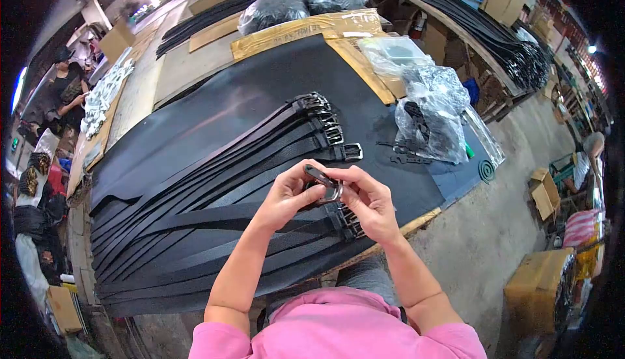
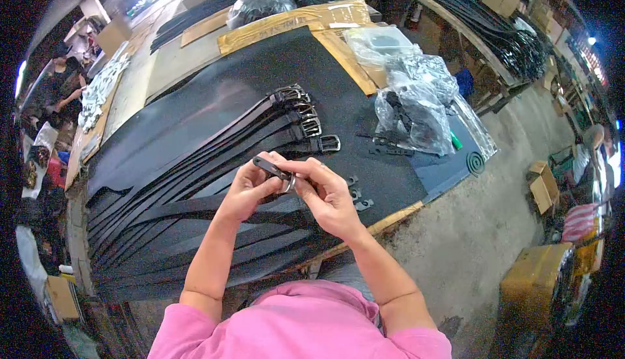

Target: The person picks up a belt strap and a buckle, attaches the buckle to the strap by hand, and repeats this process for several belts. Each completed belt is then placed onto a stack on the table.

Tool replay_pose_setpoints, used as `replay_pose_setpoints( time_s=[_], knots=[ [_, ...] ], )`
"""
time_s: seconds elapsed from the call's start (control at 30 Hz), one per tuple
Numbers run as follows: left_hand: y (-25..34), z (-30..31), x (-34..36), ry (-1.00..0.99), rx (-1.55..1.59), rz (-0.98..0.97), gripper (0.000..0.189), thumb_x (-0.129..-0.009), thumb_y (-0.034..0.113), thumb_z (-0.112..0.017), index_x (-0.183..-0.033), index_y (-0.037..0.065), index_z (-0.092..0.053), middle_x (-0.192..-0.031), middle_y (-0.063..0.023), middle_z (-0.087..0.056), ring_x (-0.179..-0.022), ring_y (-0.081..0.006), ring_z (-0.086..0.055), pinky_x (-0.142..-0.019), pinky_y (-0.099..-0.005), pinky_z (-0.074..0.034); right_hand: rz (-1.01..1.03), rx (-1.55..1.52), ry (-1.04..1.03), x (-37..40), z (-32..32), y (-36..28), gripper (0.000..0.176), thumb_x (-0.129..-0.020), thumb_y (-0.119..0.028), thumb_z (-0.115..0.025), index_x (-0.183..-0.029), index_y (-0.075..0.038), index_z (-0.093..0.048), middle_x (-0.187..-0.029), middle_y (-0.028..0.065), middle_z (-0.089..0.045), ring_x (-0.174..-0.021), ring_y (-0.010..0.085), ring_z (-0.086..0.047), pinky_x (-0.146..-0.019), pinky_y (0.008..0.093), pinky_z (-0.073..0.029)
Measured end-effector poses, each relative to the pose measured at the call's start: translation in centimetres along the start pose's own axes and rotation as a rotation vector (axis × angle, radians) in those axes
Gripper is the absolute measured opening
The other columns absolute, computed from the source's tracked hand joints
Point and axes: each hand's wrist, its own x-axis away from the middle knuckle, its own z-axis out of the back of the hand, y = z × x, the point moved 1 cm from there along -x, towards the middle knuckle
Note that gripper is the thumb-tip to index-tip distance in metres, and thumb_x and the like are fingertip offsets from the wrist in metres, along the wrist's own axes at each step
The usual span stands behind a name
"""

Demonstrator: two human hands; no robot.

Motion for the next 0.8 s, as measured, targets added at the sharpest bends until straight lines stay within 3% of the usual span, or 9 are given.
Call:
replay_pose_setpoints(
  time_s=[0.4,0.53,0.6,0.7,0.8],
  knots=[
    [0.2,0.0,-0.2,-0.053,-0.028,0.052,0.018,-0.085,0.007,-0.067,-0.099,0.002,-0.057,-0.102,-0.0032,-0.056,-0.092,-0.0092,-0.054,-0.081,-0.0243,-0.046,0.077,0.208,-0.007,0.1,0.6,-0.5,0.032,-0.086,0.008,-0.052,-0.112,-0.006,-0.064,-0.081,0.0026,-0.052,-0.074,0.0103,-0.046,-0.068,0.0228,-0.038],
    [0.5,0.3,0.0,-0.08,-0.182,0.055,0.02,-0.083,0.005,-0.069,-0.098,0.002,-0.057,-0.099,-0.0042,-0.057,-0.092,-0.0089,-0.054,-0.079,-0.0228,-0.046,0.058,0.354,-0.082,0.2,1.3,-1.0,0.035,-0.082,0.007,-0.055,-0.112,-0.007,-0.065,-0.076,0.0044,-0.051,-0.073,0.0119,-0.048,-0.068,0.0245,-0.04],
    [0.1,0.4,-0.1,-0.123,-0.247,0.009,0.022,-0.082,0.004,-0.069,-0.099,0.002,-0.055,-0.097,-0.0038,-0.058,-0.092,-0.0083,-0.054,-0.077,-0.0215,-0.045,0.035,0.375,-0.139,0.3,1.9,-0.9,0.035,-0.081,0.006,-0.057,-0.113,-0.007,-0.065,-0.075,0.0056,-0.052,-0.072,0.0133,-0.049,-0.067,0.0258,-0.041],
    [1.2,-0.5,0.2,0.001,-0.224,0.121,0.026,-0.081,0.004,-0.07,-0.101,0.003,-0.053,-0.093,-0.0023,-0.058,-0.091,-0.0074,-0.054,-0.075,-0.0215,-0.045,-0.222,0.335,-0.105,0.5,2.7,-2.4,0.035,-0.083,0.008,-0.054,-0.114,-0.005,-0.064,-0.074,0.0003,-0.047,-0.069,0.0074,-0.044,-0.063,0.0217,-0.037],
    [1.4,-0.4,-0.2,-0.06,-0.266,0.223,0.028,-0.08,0.006,-0.071,-0.101,0.004,-0.052,-0.094,-0.0008,-0.058,-0.088,-0.0069,-0.055,-0.078,-0.0222,-0.044,-0.135,0.511,-0.378,0.7,5.6,-0.8,0.019,-0.085,0.001,-0.057,-0.103,-0.001,-0.063,-0.074,-0.0006,-0.05,-0.064,0.0071,-0.045,-0.058,0.023,-0.038]
  ],
)
